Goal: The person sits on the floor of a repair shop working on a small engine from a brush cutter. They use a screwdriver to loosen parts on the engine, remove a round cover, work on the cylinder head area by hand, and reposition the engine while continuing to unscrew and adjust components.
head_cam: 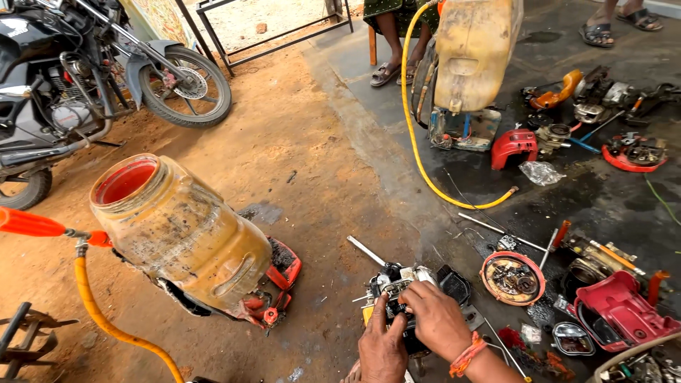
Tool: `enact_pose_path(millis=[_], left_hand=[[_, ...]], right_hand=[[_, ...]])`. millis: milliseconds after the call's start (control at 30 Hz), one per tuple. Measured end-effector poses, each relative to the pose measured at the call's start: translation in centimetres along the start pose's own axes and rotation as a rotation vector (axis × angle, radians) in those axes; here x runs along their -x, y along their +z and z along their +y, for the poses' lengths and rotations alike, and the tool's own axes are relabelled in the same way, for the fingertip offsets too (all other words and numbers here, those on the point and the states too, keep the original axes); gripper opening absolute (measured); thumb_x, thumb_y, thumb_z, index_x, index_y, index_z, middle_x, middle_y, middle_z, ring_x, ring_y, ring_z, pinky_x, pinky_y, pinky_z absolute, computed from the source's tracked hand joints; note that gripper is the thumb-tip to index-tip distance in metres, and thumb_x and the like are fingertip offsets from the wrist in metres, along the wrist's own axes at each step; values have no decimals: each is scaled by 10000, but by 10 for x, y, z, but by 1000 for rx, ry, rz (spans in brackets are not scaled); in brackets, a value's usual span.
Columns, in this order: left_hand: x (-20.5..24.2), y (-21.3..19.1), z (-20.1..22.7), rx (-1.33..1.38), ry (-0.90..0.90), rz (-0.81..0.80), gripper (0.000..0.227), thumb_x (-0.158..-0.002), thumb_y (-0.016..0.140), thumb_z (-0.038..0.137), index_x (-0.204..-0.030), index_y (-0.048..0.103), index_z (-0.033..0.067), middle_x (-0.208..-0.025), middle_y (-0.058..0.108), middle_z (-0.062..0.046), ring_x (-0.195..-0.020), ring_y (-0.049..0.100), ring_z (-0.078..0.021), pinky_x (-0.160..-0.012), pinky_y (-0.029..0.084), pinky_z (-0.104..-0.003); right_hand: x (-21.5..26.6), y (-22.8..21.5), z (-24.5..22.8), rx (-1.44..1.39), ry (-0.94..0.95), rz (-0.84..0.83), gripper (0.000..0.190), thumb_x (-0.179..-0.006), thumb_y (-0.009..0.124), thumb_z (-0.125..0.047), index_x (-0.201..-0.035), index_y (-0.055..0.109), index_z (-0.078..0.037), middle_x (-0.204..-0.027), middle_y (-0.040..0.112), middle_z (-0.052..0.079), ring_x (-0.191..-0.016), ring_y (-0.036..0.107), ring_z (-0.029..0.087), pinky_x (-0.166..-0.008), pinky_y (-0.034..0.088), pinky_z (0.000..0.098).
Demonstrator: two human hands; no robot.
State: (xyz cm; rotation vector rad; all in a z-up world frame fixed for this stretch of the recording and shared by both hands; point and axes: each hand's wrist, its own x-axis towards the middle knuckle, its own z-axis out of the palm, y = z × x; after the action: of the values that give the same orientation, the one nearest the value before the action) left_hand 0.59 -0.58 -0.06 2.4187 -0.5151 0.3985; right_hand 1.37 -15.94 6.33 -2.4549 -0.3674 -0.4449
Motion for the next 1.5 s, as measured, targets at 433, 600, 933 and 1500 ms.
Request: enact_pose_path(millis=[433,600,933,1500], left_hand=[[2,4,-2,19,5,74,347,-751,668,8,-1060,687,166,-1430,553,-196,-1120,678,-397,-813,587,-462],[0,-23,11,66,24,91,285,-819,650,5,-1085,664,106,-1428,572,-210,-1151,658,-419,-864,574,-475],[2,-21,10,168,33,147,168,-907,669,46,-1072,641,46,-1390,630,-155,-1188,669,-369,-924,561,-435],[-3,-34,19,158,-19,87,225,-927,732,154,-1105,650,44,-1344,651,-136,-1092,701,-328,-838,585,-416]], right_hand=[[8,1,-2,-45,-85,90,307,-720,629,82,-996,639,-51,-998,623,116,-985,614,362,-825,507,455],[6,5,4,-104,-40,70,311,-705,634,78,-985,647,-58,-976,631,122,-980,617,361,-839,506,456],[4,-16,-18,57,-102,29,334,-720,609,94,-1019,652,-49,-1011,642,99,-1013,632,332,-819,520,440],[29,-10,3,-238,183,23,353,-809,682,6,-1160,662,-31,-1138,664,123,-936,721,278,-797,599,369]])
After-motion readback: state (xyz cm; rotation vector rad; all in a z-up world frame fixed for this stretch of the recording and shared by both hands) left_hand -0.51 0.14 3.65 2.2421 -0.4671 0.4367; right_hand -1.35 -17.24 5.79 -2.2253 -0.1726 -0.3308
